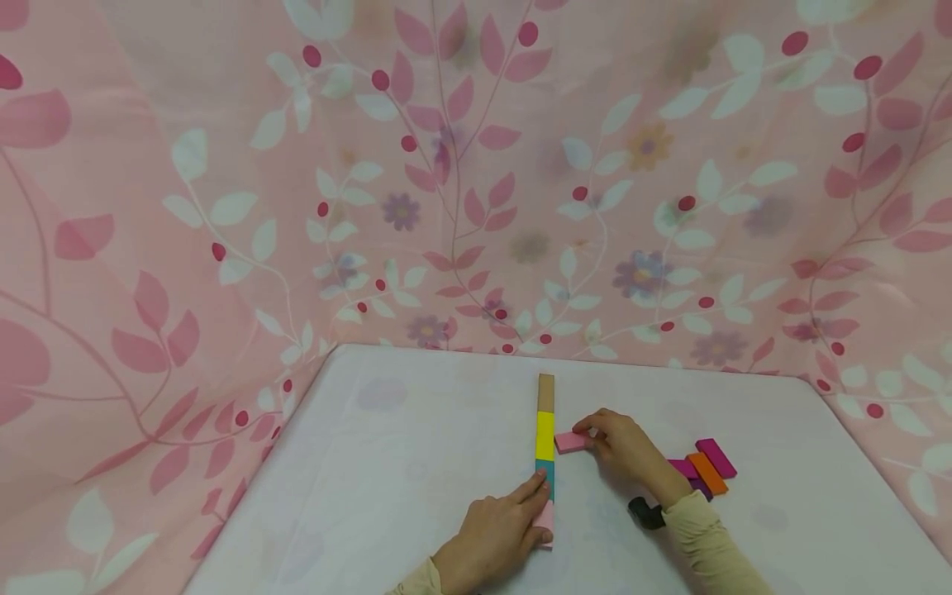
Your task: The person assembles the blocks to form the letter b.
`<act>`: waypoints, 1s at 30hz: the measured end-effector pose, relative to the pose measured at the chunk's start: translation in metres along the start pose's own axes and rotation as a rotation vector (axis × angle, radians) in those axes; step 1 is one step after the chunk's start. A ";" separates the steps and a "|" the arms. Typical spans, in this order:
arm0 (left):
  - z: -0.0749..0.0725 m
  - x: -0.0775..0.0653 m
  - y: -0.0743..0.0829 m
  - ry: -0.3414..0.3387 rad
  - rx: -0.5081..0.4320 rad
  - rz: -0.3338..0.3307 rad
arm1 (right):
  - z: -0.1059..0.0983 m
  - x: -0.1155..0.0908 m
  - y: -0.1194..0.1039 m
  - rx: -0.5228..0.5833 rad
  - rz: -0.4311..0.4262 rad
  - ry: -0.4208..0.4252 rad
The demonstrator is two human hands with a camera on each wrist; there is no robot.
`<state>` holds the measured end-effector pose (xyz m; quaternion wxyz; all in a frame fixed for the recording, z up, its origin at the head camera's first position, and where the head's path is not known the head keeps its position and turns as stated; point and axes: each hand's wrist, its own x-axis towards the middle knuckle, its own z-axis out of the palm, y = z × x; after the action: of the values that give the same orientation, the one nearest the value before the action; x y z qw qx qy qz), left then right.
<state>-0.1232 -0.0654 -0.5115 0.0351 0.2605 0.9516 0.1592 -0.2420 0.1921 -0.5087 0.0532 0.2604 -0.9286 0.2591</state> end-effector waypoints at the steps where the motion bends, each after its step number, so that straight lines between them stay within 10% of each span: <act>1: 0.000 0.000 0.000 0.003 0.004 0.001 | 0.000 0.000 0.000 0.000 -0.001 0.002; 30: 0.003 0.001 -0.002 -0.006 -0.005 0.005 | -0.021 -0.006 0.023 0.046 0.038 0.072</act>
<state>-0.1242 -0.0655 -0.5152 0.0383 0.2631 0.9504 0.1611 -0.2494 0.2225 -0.5024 0.0755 0.2344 -0.9246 0.2906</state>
